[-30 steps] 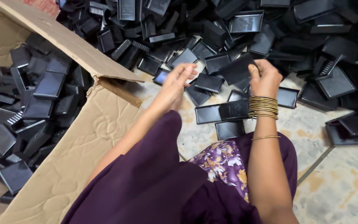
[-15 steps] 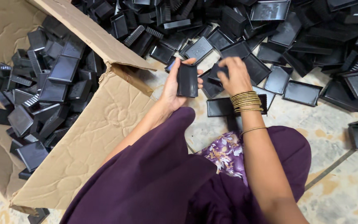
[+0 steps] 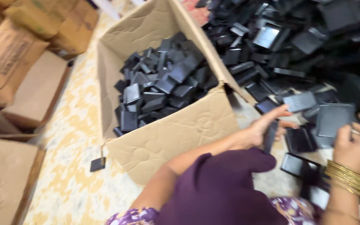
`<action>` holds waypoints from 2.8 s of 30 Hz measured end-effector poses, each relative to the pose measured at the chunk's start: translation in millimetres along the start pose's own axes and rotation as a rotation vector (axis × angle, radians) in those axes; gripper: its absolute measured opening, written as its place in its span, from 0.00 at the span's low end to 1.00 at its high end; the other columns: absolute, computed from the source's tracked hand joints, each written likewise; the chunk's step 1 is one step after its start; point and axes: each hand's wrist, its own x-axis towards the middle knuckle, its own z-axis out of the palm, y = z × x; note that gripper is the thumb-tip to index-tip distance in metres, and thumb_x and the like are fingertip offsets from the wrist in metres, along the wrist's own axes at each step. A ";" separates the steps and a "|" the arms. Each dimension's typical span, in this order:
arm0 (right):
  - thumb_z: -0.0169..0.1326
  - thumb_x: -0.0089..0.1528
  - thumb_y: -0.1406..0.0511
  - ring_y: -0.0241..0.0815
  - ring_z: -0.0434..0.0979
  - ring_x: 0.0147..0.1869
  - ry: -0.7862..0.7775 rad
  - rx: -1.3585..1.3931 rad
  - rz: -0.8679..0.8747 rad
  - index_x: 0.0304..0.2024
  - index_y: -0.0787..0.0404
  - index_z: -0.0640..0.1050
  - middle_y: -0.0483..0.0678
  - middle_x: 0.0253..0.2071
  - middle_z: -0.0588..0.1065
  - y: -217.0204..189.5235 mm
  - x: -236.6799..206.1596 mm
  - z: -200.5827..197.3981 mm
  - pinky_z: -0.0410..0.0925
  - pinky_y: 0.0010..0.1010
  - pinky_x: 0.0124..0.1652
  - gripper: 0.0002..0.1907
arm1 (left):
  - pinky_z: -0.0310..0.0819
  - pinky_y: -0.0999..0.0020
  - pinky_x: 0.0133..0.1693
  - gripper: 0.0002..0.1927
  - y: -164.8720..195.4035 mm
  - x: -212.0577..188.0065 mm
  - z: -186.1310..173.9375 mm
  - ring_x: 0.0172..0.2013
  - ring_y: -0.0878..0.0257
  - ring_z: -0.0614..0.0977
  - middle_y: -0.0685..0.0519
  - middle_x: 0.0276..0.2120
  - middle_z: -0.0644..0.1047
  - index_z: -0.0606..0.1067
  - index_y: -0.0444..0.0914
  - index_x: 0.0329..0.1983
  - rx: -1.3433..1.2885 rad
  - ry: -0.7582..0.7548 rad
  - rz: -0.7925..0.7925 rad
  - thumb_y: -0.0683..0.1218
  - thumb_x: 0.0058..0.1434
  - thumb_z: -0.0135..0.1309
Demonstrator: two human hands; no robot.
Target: The person sits on the floor and repeatedly picks up small black plastic containers from a pile, opens them, and places them into a cardboard box. The process is continuous and repetitive.
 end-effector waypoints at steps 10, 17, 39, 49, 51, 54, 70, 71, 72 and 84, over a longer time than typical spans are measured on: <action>0.65 0.60 0.65 0.57 0.78 0.54 -0.207 -0.339 -0.489 0.49 0.60 0.78 0.61 0.56 0.72 -129.0 -31.9 24.5 0.71 0.41 0.51 0.16 | 0.77 0.69 0.37 0.27 9.5 -14.5 6.7 0.36 0.65 0.82 0.53 0.43 0.80 0.73 0.45 0.60 -0.277 -0.043 0.172 0.68 0.70 0.52; 0.64 0.59 0.61 0.48 0.81 0.44 -0.465 -0.001 -0.229 0.53 0.66 0.77 0.55 0.44 0.80 -151.0 -39.2 38.3 0.72 0.36 0.44 0.23 | 0.71 0.60 0.34 0.29 -1.1 16.0 -9.8 0.33 0.62 0.75 0.57 0.37 0.79 0.68 0.53 0.59 -0.411 0.331 0.405 0.71 0.64 0.55; 0.66 0.59 0.57 0.46 0.80 0.54 -0.444 0.050 0.144 0.61 0.64 0.76 0.58 0.54 0.77 -123.8 -18.0 11.0 0.72 0.34 0.48 0.31 | 0.61 0.66 0.66 0.32 0.4 -11.3 15.5 0.65 0.60 0.68 0.47 0.64 0.68 0.63 0.40 0.75 0.482 -0.220 0.497 0.62 0.76 0.41; 0.64 0.62 0.59 0.40 0.79 0.49 -0.399 0.153 0.217 0.73 0.67 0.63 0.59 0.53 0.77 -99.8 -22.0 24.9 0.72 0.30 0.45 0.42 | 0.61 0.64 0.65 0.33 -5.1 -4.4 9.4 0.65 0.55 0.68 0.42 0.62 0.67 0.65 0.39 0.75 0.547 -0.122 0.555 0.64 0.76 0.38; 0.63 0.63 0.59 0.38 0.78 0.49 -0.399 0.222 0.206 0.74 0.67 0.63 0.58 0.52 0.78 -96.3 -22.2 26.4 0.71 0.29 0.46 0.41 | 0.63 0.63 0.64 0.33 -5.9 1.0 6.9 0.64 0.55 0.69 0.42 0.61 0.67 0.66 0.38 0.75 0.524 -0.098 0.553 0.63 0.76 0.38; 0.63 0.65 0.59 0.36 0.77 0.50 -0.368 0.298 0.110 0.75 0.68 0.62 0.57 0.52 0.79 -90.6 -21.2 30.9 0.71 0.27 0.47 0.41 | 0.60 0.65 0.67 0.31 -5.4 10.1 4.7 0.66 0.59 0.69 0.48 0.66 0.70 0.68 0.37 0.71 0.425 -0.110 0.728 0.63 0.78 0.41; 0.65 0.61 0.56 0.37 0.82 0.48 -0.430 0.263 0.166 0.73 0.63 0.61 0.54 0.51 0.80 -96.1 -22.0 27.0 0.74 0.30 0.46 0.45 | 0.70 0.56 0.58 0.31 5.5 -14.5 20.1 0.57 0.50 0.73 0.40 0.62 0.68 0.62 0.42 0.78 0.079 -0.285 0.428 0.61 0.78 0.43; 0.64 0.62 0.56 0.37 0.80 0.48 -0.416 0.379 0.235 0.74 0.63 0.60 0.54 0.51 0.78 -86.9 -20.4 28.7 0.75 0.30 0.46 0.44 | 0.64 0.56 0.61 0.33 6.8 -11.1 22.0 0.63 0.52 0.66 0.44 0.67 0.63 0.59 0.43 0.78 0.173 -0.171 0.471 0.63 0.75 0.40; 0.63 0.63 0.56 0.36 0.79 0.48 -0.392 0.488 0.306 0.75 0.62 0.60 0.54 0.51 0.77 -76.2 -18.2 30.5 0.76 0.29 0.46 0.43 | 0.58 0.56 0.64 0.36 8.9 -5.9 22.6 0.69 0.54 0.59 0.47 0.72 0.58 0.57 0.44 0.78 0.264 -0.066 0.507 0.65 0.73 0.38; 0.68 0.62 0.59 0.43 0.82 0.54 0.221 0.234 0.228 0.68 0.62 0.62 0.55 0.55 0.77 -13.9 -26.8 -58.7 0.77 0.32 0.51 0.39 | 0.50 0.54 0.72 0.43 39.7 -14.7 35.8 0.73 0.50 0.58 0.40 0.74 0.56 0.48 0.36 0.77 0.704 -0.084 0.746 0.72 0.75 0.32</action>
